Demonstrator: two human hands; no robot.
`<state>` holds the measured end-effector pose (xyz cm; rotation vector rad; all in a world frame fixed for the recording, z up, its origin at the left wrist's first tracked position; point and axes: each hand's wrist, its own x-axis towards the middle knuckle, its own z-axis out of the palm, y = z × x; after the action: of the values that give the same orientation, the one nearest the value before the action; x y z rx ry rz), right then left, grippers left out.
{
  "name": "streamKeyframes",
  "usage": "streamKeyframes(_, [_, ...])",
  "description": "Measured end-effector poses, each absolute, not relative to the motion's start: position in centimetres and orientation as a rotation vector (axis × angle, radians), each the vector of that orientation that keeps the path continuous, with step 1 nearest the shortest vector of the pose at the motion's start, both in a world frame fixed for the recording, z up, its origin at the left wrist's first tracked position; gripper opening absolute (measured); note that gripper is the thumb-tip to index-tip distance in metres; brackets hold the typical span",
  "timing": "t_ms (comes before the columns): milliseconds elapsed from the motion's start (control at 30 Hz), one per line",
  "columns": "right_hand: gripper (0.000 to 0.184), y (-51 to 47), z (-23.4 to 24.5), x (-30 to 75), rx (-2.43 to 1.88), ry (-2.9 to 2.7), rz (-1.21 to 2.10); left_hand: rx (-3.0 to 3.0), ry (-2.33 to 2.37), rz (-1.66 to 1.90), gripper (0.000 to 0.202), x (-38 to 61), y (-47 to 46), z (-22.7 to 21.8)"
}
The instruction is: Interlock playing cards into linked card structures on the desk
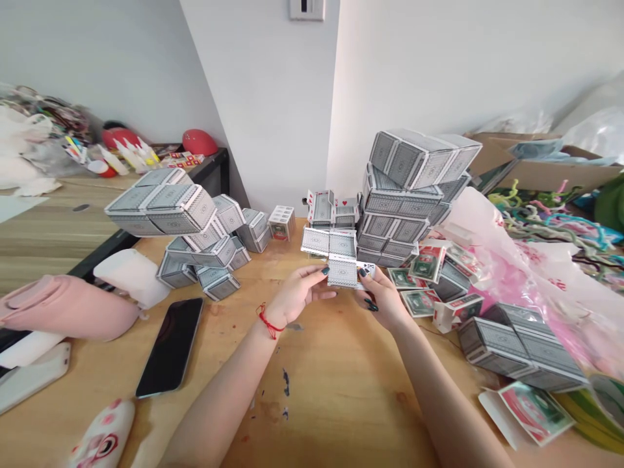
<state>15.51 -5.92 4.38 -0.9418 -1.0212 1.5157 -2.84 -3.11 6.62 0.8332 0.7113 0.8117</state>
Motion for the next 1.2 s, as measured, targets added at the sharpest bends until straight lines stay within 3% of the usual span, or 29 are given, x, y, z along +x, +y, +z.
streamKeyframes(333, [0.027, -5.8, 4.4, 14.7, -1.061, -1.205, 1.223, 0.814, 0.996, 0.993, 0.016, -2.9, -2.7, 6.1])
streamKeyframes(1200, [0.016, -6.8, 4.1, 13.4, -1.331, -1.364, 0.874, 0.944, 1.040, 0.976, 0.031, -2.1, -3.1, 5.9])
